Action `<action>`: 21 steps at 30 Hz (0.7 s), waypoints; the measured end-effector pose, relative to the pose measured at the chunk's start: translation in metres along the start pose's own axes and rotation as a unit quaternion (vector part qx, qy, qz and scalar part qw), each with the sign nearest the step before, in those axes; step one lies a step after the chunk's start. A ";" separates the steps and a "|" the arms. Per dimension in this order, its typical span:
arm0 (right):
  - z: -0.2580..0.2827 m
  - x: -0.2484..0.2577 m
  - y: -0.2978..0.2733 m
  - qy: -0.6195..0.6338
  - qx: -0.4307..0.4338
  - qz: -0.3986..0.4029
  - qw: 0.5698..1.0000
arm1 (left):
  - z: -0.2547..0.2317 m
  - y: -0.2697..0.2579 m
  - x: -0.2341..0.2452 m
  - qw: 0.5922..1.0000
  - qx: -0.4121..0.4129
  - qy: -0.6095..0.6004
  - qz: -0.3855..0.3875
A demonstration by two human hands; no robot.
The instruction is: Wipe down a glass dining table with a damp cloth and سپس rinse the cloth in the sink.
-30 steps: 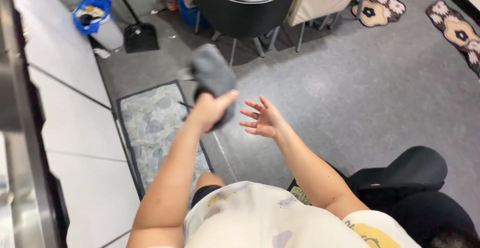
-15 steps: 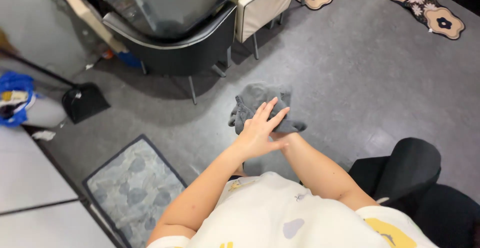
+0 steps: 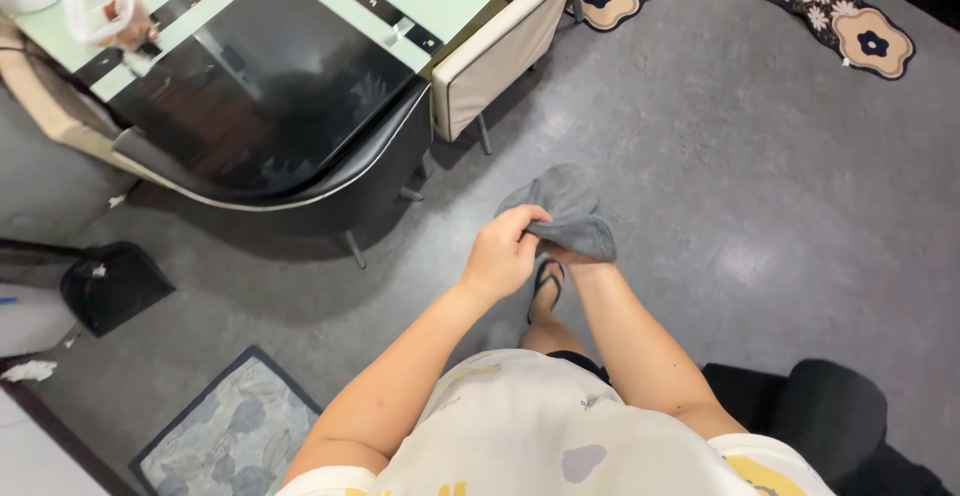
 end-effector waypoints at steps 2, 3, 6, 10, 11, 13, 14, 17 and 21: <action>0.006 0.031 0.042 -0.006 0.033 0.009 0.999 | 0.012 0.040 -0.009 1.000 0.023 -0.012 -0.013; 0.010 0.044 0.067 -0.008 0.050 0.015 0.999 | 0.018 0.063 -0.014 0.998 0.045 -0.025 -0.025; 0.030 0.084 0.135 -0.176 0.094 0.044 0.979 | 0.056 0.121 -0.033 0.998 -0.039 0.026 -0.033; 0.060 0.123 0.215 -0.332 0.127 0.077 0.931 | 0.075 0.200 -0.054 0.996 -0.041 0.051 -0.055; 0.067 0.126 0.234 -0.354 0.117 0.074 0.925 | 0.076 0.216 -0.057 0.997 -0.012 0.052 -0.052; 0.078 0.124 0.269 -0.396 0.095 0.069 0.911 | 0.088 0.243 -0.058 0.997 0.024 0.055 -0.053; 0.085 0.121 0.284 -0.418 0.083 0.068 0.902 | 0.097 0.254 -0.058 0.994 0.038 0.076 -0.069; 0.101 0.108 0.333 -0.483 0.049 0.064 0.872 | 0.114 0.282 -0.048 0.989 0.070 0.097 -0.090; 0.008 0.122 0.416 -0.566 0.011 0.053 0.823 | 0.142 0.324 -0.015 0.977 0.101 0.135 -0.133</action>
Point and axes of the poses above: each hand's wrist, its own y-axis towards the middle knuckle, its own x-axis out of the back of the hand, z = x × y, the point moved 1 cm from there along y, towards the middle knuckle, and after that the axes turned 10 degrees about -y, right-handed, at the moved point
